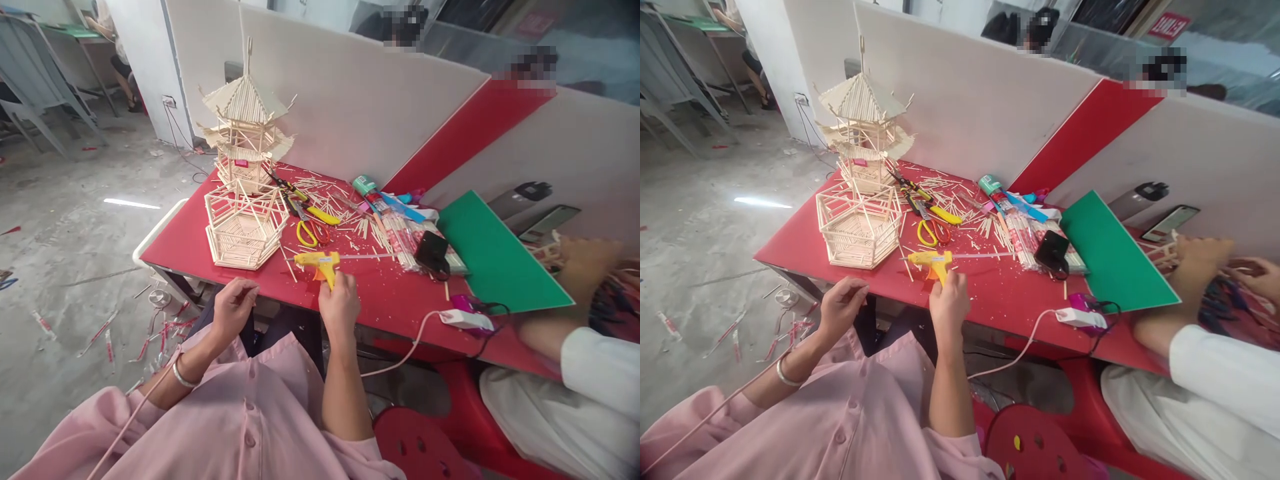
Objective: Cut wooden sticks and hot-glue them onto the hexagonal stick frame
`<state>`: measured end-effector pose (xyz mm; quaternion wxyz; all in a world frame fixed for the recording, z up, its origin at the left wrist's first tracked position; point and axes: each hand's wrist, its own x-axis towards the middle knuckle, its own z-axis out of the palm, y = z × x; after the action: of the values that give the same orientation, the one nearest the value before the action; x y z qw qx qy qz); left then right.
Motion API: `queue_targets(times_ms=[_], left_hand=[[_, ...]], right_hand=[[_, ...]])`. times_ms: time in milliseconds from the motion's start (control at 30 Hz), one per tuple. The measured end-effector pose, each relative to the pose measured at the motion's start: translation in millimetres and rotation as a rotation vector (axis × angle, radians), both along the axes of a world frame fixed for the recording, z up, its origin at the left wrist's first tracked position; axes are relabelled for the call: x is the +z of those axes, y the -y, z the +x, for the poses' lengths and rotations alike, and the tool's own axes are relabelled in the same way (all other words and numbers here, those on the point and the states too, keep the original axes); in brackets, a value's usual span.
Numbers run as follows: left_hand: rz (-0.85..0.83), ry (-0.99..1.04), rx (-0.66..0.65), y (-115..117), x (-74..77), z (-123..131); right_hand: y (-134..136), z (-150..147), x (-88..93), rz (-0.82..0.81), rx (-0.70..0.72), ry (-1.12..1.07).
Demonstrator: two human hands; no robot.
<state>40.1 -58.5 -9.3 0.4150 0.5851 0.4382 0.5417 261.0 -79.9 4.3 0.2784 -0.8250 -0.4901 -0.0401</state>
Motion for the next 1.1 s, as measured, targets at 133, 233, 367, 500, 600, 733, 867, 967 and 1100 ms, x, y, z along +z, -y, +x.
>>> queue_targets(times_ms=[133,233,367,500,600,733,867,967,1100], left_hand=[[0.111,-0.135,-0.057,-3,3.9,16],[0.296,-0.372,-0.14,-11,6.1,35],[0.419,-0.765,-0.301,-23,3.1,59],[0.447,-0.924,-0.314,-29,-2.1,80],[0.45,-0.939,-0.31,-31,-0.7,102],[0.379,-0.971,-0.406,-41,5.2,148],[0.273,-0.955,-0.413,-61,7.9,195],[0.239,-0.913,-0.405,-72,8.7,212],[0.221,-0.811,-0.427,-69,10.2,205]], right_hand=[[7,7,12.5,0.213,-0.081,-0.013],[12,12,20.9,0.228,-0.165,-0.057],[22,20,19.0,0.19,-0.296,-0.151],[25,38,3.7,0.191,-0.276,-0.255],[19,57,-11.2,0.218,-0.247,-0.272],[7,80,-26.4,0.201,-0.286,-0.246],[-4,91,-32.9,0.17,-0.311,-0.212],[-8,92,-33.4,0.116,-0.32,-0.195],[-9,87,-27.5,0.04,-0.322,-0.172]])
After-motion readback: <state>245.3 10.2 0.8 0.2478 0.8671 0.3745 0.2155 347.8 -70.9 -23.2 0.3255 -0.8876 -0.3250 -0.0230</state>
